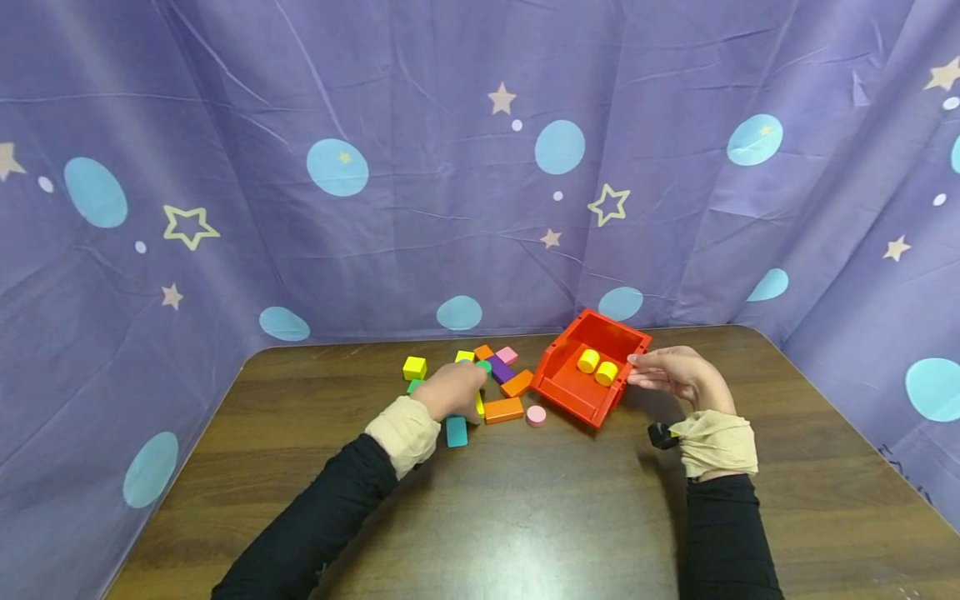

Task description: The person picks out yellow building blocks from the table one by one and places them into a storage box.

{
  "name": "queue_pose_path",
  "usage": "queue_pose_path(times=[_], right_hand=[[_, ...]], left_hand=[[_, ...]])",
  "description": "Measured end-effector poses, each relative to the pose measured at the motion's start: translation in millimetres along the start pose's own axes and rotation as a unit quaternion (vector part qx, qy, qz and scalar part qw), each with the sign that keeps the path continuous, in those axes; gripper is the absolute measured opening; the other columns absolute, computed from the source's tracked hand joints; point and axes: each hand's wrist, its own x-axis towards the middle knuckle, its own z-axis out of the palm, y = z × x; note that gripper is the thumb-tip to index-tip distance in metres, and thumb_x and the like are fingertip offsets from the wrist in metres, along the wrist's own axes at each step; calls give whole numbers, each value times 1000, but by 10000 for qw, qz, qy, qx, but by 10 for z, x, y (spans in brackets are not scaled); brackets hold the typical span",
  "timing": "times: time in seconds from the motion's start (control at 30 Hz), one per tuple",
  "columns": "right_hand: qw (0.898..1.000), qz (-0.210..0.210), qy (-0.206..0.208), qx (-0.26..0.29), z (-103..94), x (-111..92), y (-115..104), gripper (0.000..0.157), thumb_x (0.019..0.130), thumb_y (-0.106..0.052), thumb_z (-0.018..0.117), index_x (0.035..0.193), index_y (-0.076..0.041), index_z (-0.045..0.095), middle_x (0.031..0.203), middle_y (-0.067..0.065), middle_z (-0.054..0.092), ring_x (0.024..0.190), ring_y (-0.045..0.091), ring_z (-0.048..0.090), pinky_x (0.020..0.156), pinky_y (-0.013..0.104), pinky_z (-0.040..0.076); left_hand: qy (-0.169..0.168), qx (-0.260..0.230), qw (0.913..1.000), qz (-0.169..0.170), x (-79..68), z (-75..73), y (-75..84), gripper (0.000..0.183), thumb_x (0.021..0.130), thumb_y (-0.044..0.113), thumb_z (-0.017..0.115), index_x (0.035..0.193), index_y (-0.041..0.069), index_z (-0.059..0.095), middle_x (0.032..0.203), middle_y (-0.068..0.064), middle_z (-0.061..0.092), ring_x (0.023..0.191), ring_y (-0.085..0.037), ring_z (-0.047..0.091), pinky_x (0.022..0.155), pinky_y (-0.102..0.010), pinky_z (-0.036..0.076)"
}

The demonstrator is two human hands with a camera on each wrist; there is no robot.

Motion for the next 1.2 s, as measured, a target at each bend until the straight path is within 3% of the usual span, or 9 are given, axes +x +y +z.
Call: queue_pose_path(times=[0.23,0.67,1.0,1.2], right_hand=[[10000,11,19,16,4,-15,1,14,102,0,54,109,9,63,86,5,77,78,11,76,80,25,60],[10000,16,0,30,3,-17,-6,12,101,0,56,103,5,67,86,5,77,77,10,76,80,25,60],[10000,6,28,-82,-3,-10,7,13,102,-2,56,107,7,64,84,3,77,76,9,75,79,24,60],[9999,5,49,-96,-14,-9,10,11,102,-2,55,103,4,65,83,3,77,76,9,75,78,23,60]], left_hand=[[93,6,9999,86,-9,9,-7,24,75,16,88,74,9,65,66,2,50,64,-17,46,60,-31,40],[144,-52,9999,19,-29,-18,-17,24,75,19,88,77,10,66,68,3,51,65,-16,45,60,-30,40],[211,42,9997,65,-37,-90,-12,38,76,17,87,65,11,50,61,4,31,60,-14,35,56,-28,30],[143,171,9997,-20,-46,-167,4,35,76,20,88,67,11,55,65,3,39,66,-16,41,60,-30,35]])
